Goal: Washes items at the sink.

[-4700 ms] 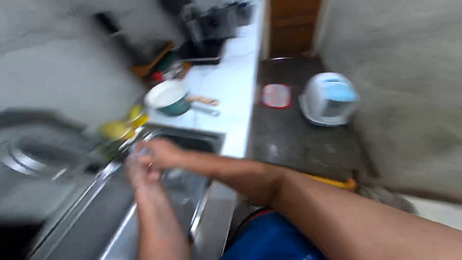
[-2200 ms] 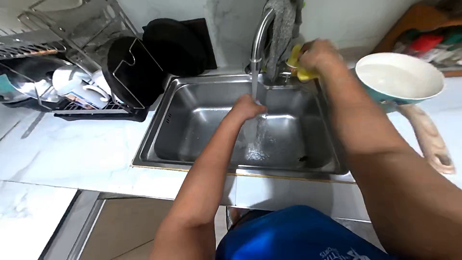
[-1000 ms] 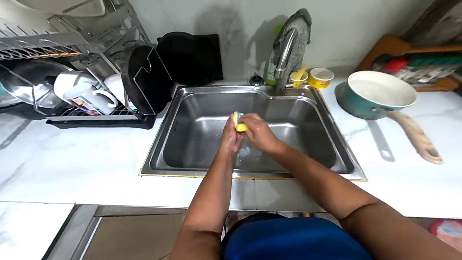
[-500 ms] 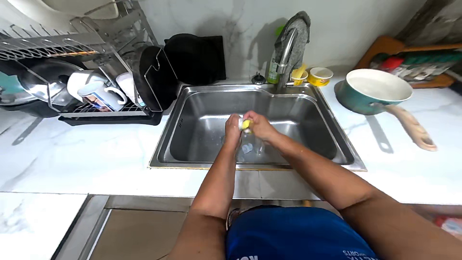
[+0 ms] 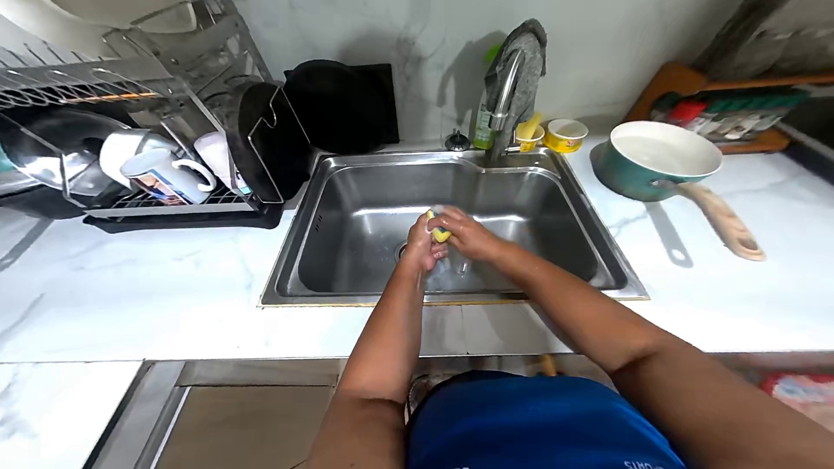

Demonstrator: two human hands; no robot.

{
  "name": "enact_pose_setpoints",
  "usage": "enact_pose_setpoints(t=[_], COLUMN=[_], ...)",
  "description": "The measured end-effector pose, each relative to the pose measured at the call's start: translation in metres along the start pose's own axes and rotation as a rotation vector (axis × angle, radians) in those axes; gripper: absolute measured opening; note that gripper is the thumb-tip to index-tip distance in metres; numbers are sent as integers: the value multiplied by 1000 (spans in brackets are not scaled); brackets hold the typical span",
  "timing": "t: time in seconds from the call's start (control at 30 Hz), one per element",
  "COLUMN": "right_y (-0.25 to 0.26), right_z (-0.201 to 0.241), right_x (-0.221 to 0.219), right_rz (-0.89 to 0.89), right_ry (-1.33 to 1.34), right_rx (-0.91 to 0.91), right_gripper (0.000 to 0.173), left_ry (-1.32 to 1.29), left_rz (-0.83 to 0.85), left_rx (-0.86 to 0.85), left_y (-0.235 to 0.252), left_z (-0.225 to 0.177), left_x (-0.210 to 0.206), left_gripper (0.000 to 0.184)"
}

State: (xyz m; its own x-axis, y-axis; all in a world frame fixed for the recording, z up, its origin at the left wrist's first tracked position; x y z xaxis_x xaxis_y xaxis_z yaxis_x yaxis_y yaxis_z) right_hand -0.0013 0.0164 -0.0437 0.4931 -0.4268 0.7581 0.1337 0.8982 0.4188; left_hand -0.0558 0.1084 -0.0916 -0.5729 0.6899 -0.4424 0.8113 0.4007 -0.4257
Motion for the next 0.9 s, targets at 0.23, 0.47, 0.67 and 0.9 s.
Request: enact_pose_setpoints(t=[0.23, 0.47, 0.67, 0.9], right_y=[22, 42, 23, 31], right_z=[4, -8, -10, -30], right_x=[27, 28, 7, 22], right_rz=[119, 90, -156, -55], right_ry=[20, 65, 275, 556], right_rx=[58, -447, -639, -693], right_gripper=[35, 39, 32, 25], left_ry=[281, 123, 268, 613], left_rz=[44, 3, -117, -168], left_rx=[49, 28, -190, -310], left_y=[-2, 0, 5, 14], left_z=[-1, -5, -10, -15], left_x=[4, 0, 5, 5], left_gripper=[55, 66, 47, 62])
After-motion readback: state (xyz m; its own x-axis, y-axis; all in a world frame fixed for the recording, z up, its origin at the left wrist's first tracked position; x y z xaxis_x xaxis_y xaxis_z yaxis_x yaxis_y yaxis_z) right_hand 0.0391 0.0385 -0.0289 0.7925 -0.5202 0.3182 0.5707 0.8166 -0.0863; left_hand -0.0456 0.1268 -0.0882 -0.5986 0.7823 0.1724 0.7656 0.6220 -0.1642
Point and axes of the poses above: each hand's wrist, its own y-axis towards the middle knuckle, its own x-axis out of the back of the hand, z = x × y, the point moved 5 cm from there along y, towards the middle knuckle, and after that the axes turned 3 degrees about x, right-handed, at the moved point
